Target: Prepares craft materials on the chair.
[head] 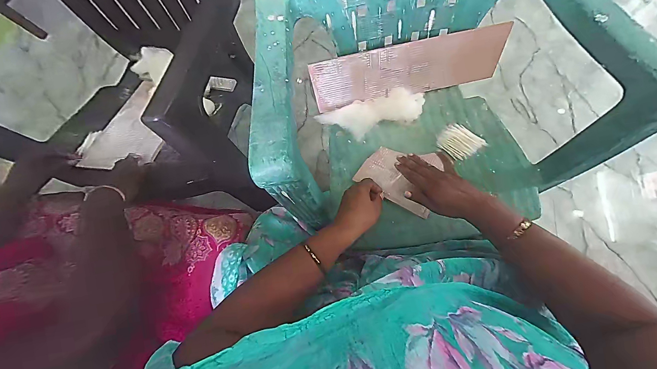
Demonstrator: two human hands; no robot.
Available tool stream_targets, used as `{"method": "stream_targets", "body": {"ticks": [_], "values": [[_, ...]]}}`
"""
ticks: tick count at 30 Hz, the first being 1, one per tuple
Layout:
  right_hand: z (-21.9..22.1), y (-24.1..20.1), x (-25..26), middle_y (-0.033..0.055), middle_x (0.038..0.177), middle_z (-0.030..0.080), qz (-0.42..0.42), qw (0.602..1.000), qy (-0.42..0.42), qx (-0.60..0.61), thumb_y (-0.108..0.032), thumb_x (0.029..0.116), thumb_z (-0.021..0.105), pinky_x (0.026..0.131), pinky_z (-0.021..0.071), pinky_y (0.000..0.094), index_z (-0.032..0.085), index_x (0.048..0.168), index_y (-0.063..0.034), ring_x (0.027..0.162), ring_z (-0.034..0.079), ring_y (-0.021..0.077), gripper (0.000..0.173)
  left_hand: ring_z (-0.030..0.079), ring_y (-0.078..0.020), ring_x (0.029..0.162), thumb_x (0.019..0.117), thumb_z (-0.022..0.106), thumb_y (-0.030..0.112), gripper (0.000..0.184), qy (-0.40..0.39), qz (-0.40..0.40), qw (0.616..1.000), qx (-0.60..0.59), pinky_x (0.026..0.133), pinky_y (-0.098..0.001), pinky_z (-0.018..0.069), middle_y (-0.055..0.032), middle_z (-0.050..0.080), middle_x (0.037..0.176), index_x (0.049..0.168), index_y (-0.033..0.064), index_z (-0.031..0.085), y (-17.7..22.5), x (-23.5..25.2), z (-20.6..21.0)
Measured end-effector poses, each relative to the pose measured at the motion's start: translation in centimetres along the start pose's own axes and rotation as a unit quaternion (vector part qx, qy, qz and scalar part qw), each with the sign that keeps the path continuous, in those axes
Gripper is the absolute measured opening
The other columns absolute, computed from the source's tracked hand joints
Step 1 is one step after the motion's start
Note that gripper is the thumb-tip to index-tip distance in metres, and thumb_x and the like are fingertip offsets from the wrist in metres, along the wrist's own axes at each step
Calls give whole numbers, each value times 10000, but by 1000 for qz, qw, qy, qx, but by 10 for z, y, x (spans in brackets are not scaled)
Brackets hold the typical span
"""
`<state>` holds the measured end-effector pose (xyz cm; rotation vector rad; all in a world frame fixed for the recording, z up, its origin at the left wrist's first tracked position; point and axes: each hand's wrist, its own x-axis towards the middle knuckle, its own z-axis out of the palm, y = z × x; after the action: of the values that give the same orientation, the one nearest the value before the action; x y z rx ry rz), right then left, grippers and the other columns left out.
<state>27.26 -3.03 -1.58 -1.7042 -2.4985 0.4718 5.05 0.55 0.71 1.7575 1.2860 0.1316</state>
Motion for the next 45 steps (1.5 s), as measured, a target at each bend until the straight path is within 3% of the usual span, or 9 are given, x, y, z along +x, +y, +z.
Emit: {"method": "stream_targets", "body": {"ticks": [5,14,19,23,29,39,41,43,45], "values": [[13,-14,26,72,1703,251,-33,998,-51,-6,-432,1100,335,1211,28,697,295,1624,-109,1581,201,262,617,665,-343,1081,1063,526,121,247,1,-2,999,32,977,-526,517,-218,681,1134,1230,-24,635,0,3,-2],[-5,-3,-57,69,1689,291,-46,991,-125,-2,-424,1095,347,1202,13,711,335,1612,-109,1579,212,247,606,682,-291,998,1064,554,181,251,-79,17,995,52,921,-498,539,-176,696,1077,1193,-9,655,5,-16,9],[-14,22,-64,87,1627,413,-31,999,-13,-7,-429,1071,363,1181,72,747,453,1549,-75,1546,300,303,601,673,-326,1057,1072,529,160,269,-61,18,998,29,971,-511,520,-211,687,1124,1220,-34,642,4,-14,2],[-4,16,-29,96,1656,357,-14,1000,14,-2,-397,1077,404,1194,67,726,386,1584,-76,1556,277,281,601,671,-343,1054,1069,537,160,256,-16,9,999,37,960,-529,520,-217,686,1111,1206,-26,648,0,-9,-5],[8,-2,20,78,1699,261,-15,998,-51,-24,-450,1098,336,1222,18,681,291,1626,-108,1581,203,245,630,649,-375,1126,1060,538,141,251,-13,6,996,83,1004,-559,497,-232,678,1152,1204,-28,656,-4,-1,-7],[3,-18,-59,85,1705,241,7,993,-113,-20,-463,1085,391,1213,5,694,288,1625,-92,1588,175,244,663,671,-338,1035,1059,550,145,246,-76,31,993,80,952,-529,520,-208,691,1078,1198,-26,658,1,-11,1],[2,-16,-74,76,1663,348,-5,996,-82,-13,-441,1081,401,1201,52,718,371,1596,-108,1556,281,253,614,671,-336,1034,1062,547,147,254,-89,37,992,81,956,-529,517,-210,691,1084,1208,-29,655,3,-12,4],[5,-14,-86,106,1487,577,-19,999,23,22,-401,1048,486,1168,164,741,546,1483,-93,1425,494,310,536,669,-336,1046,1063,545,143,251,-93,41,992,79,963,-525,512,-212,689,1101,1208,-31,653,4,-13,5],[9,-15,-92,121,1312,681,-9,992,116,43,-349,1010,567,1117,269,733,661,1352,-93,1277,607,342,438,666,-332,1049,1070,539,154,255,-101,41,991,77,965,-522,510,-209,687,1109,1209,-28,652,3,-17,6]]}}
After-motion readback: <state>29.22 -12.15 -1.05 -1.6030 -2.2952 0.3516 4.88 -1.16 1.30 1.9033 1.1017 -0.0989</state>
